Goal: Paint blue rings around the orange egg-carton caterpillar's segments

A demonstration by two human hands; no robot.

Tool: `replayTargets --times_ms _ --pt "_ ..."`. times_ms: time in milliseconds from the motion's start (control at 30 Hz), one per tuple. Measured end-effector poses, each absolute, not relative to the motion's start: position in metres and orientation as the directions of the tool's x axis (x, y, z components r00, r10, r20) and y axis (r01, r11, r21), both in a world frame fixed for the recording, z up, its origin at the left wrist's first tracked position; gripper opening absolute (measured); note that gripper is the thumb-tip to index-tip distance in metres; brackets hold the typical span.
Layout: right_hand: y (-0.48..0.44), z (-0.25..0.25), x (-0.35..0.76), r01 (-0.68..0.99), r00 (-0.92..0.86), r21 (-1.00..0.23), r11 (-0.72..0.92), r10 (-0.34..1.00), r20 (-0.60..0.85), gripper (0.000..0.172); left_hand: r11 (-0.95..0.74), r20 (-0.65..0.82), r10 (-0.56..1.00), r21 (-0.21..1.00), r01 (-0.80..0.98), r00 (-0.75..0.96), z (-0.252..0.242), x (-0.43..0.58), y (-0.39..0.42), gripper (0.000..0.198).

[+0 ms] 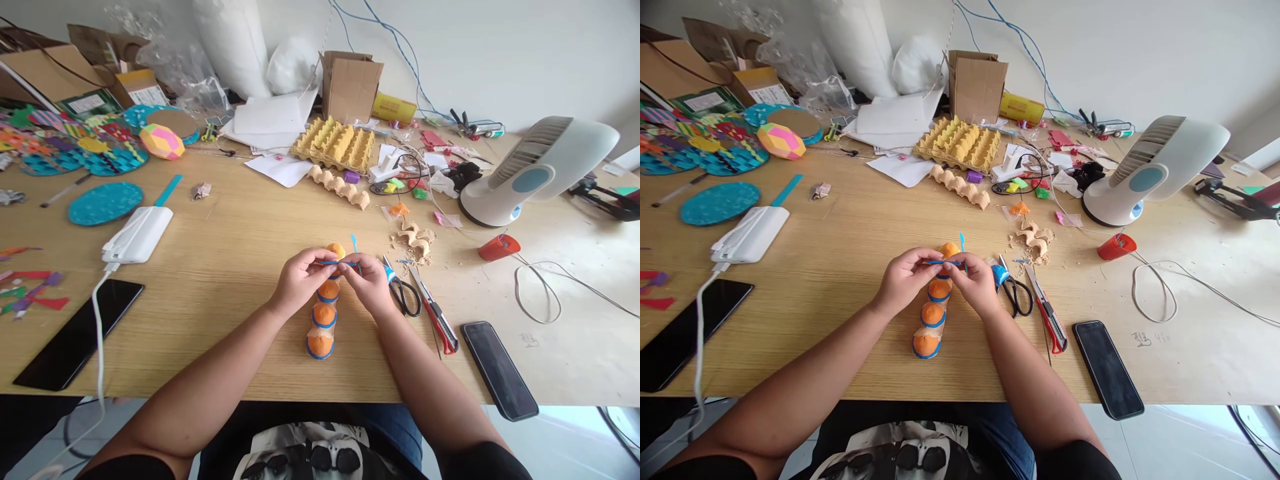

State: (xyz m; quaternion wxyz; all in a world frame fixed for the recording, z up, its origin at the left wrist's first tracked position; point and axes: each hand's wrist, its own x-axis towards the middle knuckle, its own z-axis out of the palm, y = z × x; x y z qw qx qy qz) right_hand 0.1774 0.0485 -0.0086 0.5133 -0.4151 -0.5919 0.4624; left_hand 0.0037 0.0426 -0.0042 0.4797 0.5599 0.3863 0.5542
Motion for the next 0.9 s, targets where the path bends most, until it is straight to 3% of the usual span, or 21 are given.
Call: replayTargets --times_ms 567,900 --pt "0.0490 -0.0049 0.1791 0.008 -0.128 -0.981 0.192 0.974 0.189 0.037 -0.305 0.304 0.952 0.952 0.014 0.049 0.0012 0.0031 0.0420 0.013" --pt "0.0471 -0.0013 0.1789 -0.021 -0.072 -0.980 0.199 0.977 0.200 0.037 -0.233 0.251 0.961 0.961 -0.149 0.113 -0.0044 0.0049 0.0414 0.025"
